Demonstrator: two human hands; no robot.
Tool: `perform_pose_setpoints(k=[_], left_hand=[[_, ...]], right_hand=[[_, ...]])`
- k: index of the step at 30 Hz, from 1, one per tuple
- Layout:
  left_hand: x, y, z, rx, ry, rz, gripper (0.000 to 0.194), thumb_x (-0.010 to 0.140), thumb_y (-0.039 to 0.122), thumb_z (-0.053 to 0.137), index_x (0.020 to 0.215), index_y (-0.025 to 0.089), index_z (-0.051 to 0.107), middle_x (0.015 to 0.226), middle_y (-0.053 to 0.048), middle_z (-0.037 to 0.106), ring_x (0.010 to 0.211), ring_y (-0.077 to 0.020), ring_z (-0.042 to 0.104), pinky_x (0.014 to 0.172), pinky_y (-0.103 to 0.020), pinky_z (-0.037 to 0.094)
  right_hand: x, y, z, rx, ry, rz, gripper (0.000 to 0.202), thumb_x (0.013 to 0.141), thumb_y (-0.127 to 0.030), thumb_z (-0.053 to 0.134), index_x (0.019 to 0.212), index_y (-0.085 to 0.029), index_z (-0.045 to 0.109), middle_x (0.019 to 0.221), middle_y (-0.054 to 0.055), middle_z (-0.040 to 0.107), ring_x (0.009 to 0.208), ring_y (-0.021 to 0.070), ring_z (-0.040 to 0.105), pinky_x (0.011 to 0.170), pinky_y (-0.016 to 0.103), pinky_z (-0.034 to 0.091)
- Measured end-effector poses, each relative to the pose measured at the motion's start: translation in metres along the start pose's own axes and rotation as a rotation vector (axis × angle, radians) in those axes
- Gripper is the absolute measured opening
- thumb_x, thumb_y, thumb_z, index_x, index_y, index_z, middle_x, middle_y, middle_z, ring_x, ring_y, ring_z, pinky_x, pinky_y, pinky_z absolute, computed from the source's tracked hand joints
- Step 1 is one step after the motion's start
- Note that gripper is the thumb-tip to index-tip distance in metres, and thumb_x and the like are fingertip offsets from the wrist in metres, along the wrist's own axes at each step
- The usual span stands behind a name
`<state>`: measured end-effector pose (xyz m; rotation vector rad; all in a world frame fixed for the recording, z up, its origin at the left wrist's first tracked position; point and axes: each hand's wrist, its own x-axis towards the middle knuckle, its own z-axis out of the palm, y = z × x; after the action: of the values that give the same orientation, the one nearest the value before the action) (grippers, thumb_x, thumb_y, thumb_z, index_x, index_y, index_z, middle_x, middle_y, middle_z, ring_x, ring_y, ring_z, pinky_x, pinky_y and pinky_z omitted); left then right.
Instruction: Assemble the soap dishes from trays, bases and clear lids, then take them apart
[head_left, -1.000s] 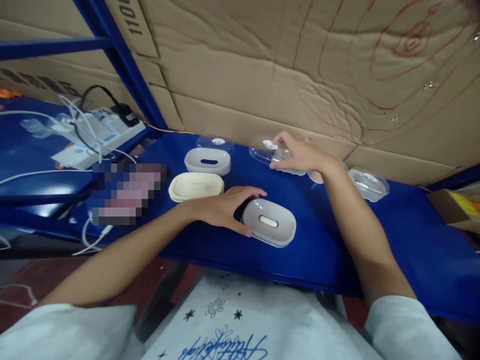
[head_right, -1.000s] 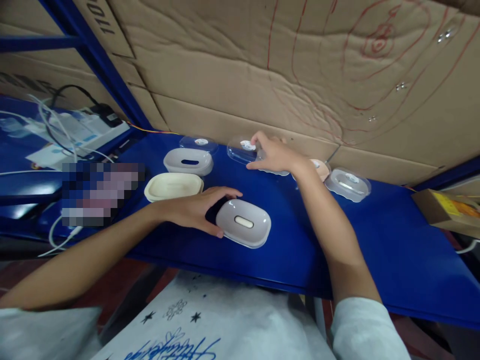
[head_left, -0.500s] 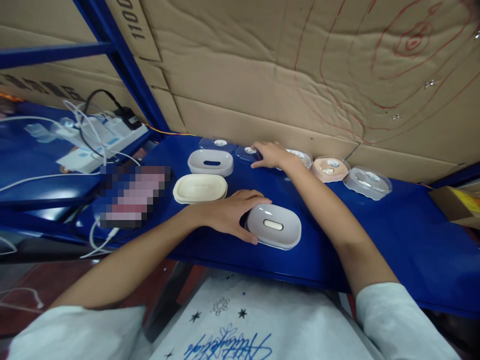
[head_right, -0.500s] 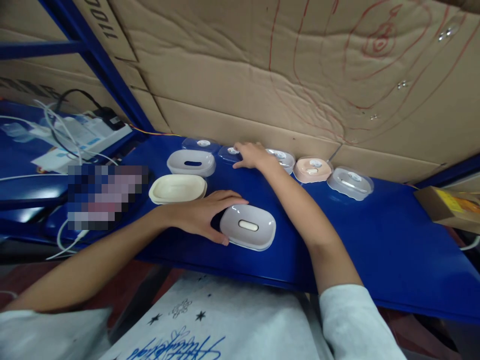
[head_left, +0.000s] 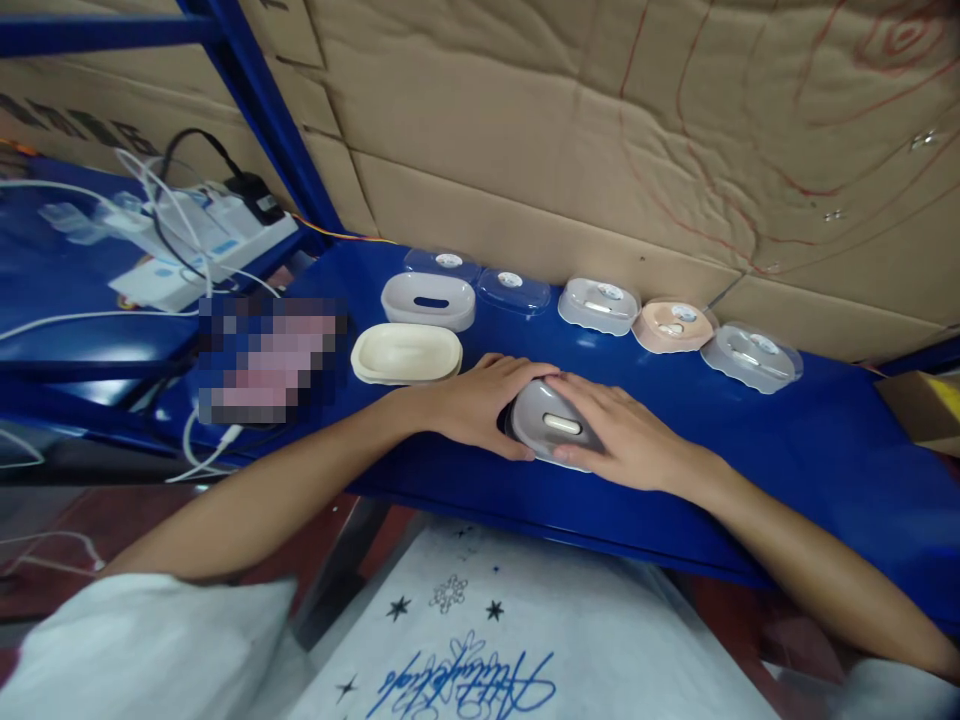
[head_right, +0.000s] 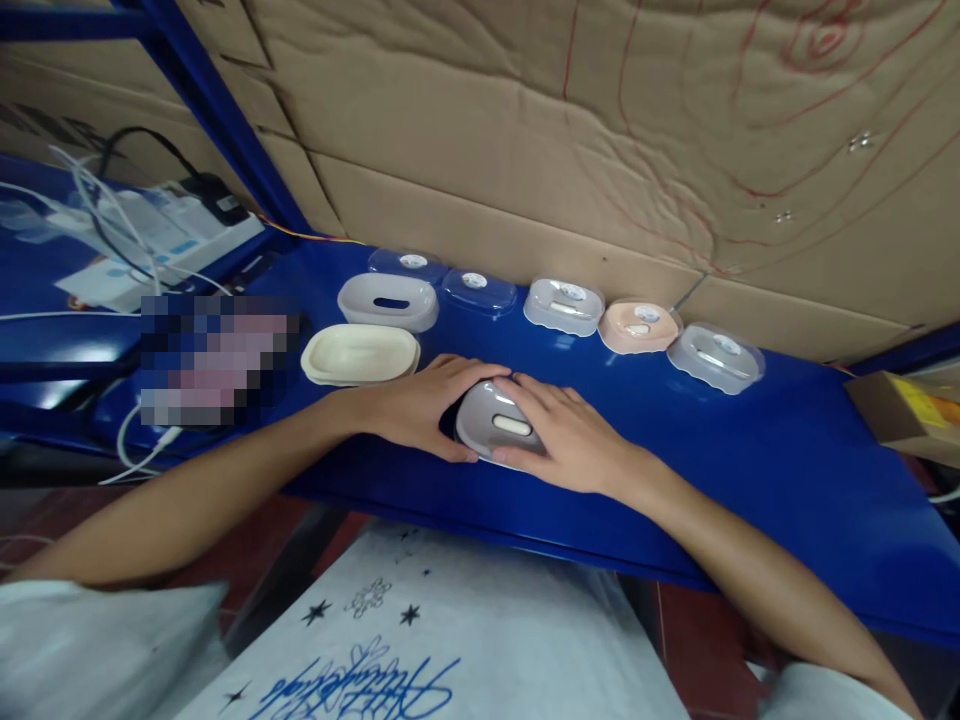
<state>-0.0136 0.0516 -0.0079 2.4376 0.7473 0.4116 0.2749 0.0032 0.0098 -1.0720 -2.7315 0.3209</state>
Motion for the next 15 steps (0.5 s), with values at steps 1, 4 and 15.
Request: perform_pose_setpoints(k=[1,4,15], left_hand=[[0.001,0.001,0.002,0.015,-0.004,0.003,0.111,0.078,0.06,0.092,0.169,0.029,0.037,0.162,-0.017,0.058,0.147,-0.0449,0.054,0.125,-0.064,0.037],[0.001,0.002,0.005,0.047,0.006,0.015,0.112,0.079,0.056,0.092,0.17,0.028,0.034,0.161,-0.017,0.058,0.145,-0.0443,0.055,0.126,-0.063,0.035],[0.001,-0.002,0.009,-0.003,0.041,-0.037,0.111,0.075,0.046,0.092,0.168,0.028,0.035,0.163,-0.018,0.053,0.149,-0.0466,0.051,0.124,-0.065,0.037]], right_hand=[[-0.002,-0.002,0.005,-0.029,-0.005,-0.002,0.091,0.103,-0.074,0.061,0.176,-0.026,0.037,0.174,0.023,0.049,0.15,0.0468,0.059,0.114,0.071,0.057],[0.002,-0.007,0.017,-0.092,0.011,-0.021,0.086,0.1,-0.071,0.068,0.169,-0.023,0.05,0.173,0.024,0.049,0.148,0.0477,0.059,0.113,0.07,0.056],[0.01,0.002,0.038,-0.079,0.229,-0.04,0.068,0.101,-0.071,0.063,0.148,-0.022,0.07,0.168,0.019,0.058,0.147,0.0417,0.061,0.12,0.064,0.052]])
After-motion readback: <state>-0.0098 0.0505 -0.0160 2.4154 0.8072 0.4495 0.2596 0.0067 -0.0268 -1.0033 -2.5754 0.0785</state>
